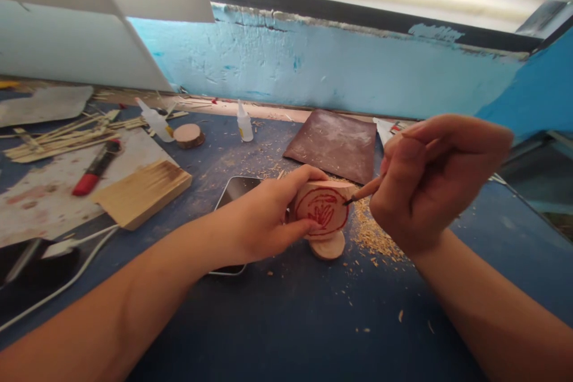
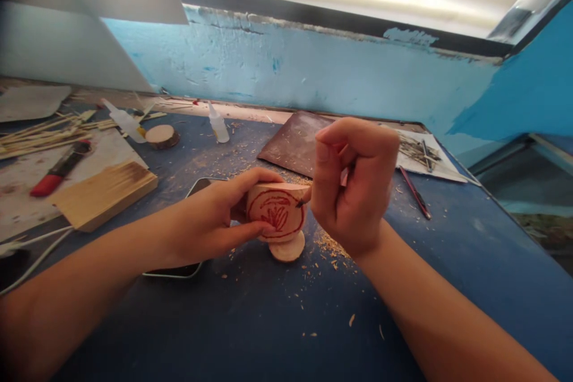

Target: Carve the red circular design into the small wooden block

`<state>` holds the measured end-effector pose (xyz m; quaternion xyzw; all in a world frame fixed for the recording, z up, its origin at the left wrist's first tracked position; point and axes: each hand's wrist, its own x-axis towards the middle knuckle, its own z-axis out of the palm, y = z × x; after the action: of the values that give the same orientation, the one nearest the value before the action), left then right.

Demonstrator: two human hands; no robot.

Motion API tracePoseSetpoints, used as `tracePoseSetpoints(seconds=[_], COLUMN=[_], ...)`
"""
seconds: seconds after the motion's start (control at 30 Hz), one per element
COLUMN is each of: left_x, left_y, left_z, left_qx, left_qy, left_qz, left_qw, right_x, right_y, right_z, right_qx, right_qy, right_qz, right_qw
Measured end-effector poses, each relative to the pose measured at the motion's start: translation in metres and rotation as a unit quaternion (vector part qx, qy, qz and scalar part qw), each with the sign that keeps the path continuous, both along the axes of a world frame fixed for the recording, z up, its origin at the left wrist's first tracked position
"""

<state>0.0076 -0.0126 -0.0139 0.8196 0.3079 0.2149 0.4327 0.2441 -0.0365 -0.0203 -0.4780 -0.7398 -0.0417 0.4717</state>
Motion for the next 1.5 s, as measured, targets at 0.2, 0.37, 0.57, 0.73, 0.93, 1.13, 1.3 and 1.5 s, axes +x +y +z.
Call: tracePoseSetpoints(seconds=[0.2,0.37,0.57,0.73,0.93,1.13,1.3,1.5], left_x=[0.000,-0.001,0.000,-0.001,-0.003,-0.002,0.000,0.001], left_y=[0.001,0.004,0.004,0.003,0.003,0.002,-0.002,-0.003], left_z=[0.002,0.000,0.000,0.000,-0.002,-0.002,0.003,0.002], left_qx=[0.007,-0.022,-0.035,-0.032,-0.015,-0.008,-0.005,-0.016], left_qy=[0.011,0.010,0.017,0.016,0.023,0.006,0.025,0.017], left_qz=[0.006,0.000,0.008,-0.003,0.008,-0.007,0.020,0.020], left_qw=[1.000,1.000,0.999,0.999,1.000,1.000,0.999,1.000], right_x=[-0.016,-0.014,-0.009,-0.008,-0.006,-0.018,-0.012,-0.006], right_y=[0.001,0.018,0.034,0.033,0.034,0.021,0.021,0.032], right_z=[0.015,0.013,0.008,0.009,0.005,-0.006,-0.001,0.006], right_qx=[0.132,0.143,0.142,0.116,0.086,0.074,0.115,0.239], right_qy=[0.066,0.085,0.105,0.120,0.131,0.046,0.154,0.132], right_qz=[-0.017,0.004,0.037,0.050,0.080,0.120,0.056,0.029], right_qw=[0.989,0.986,0.984,0.985,0.984,0.989,0.980,0.962])
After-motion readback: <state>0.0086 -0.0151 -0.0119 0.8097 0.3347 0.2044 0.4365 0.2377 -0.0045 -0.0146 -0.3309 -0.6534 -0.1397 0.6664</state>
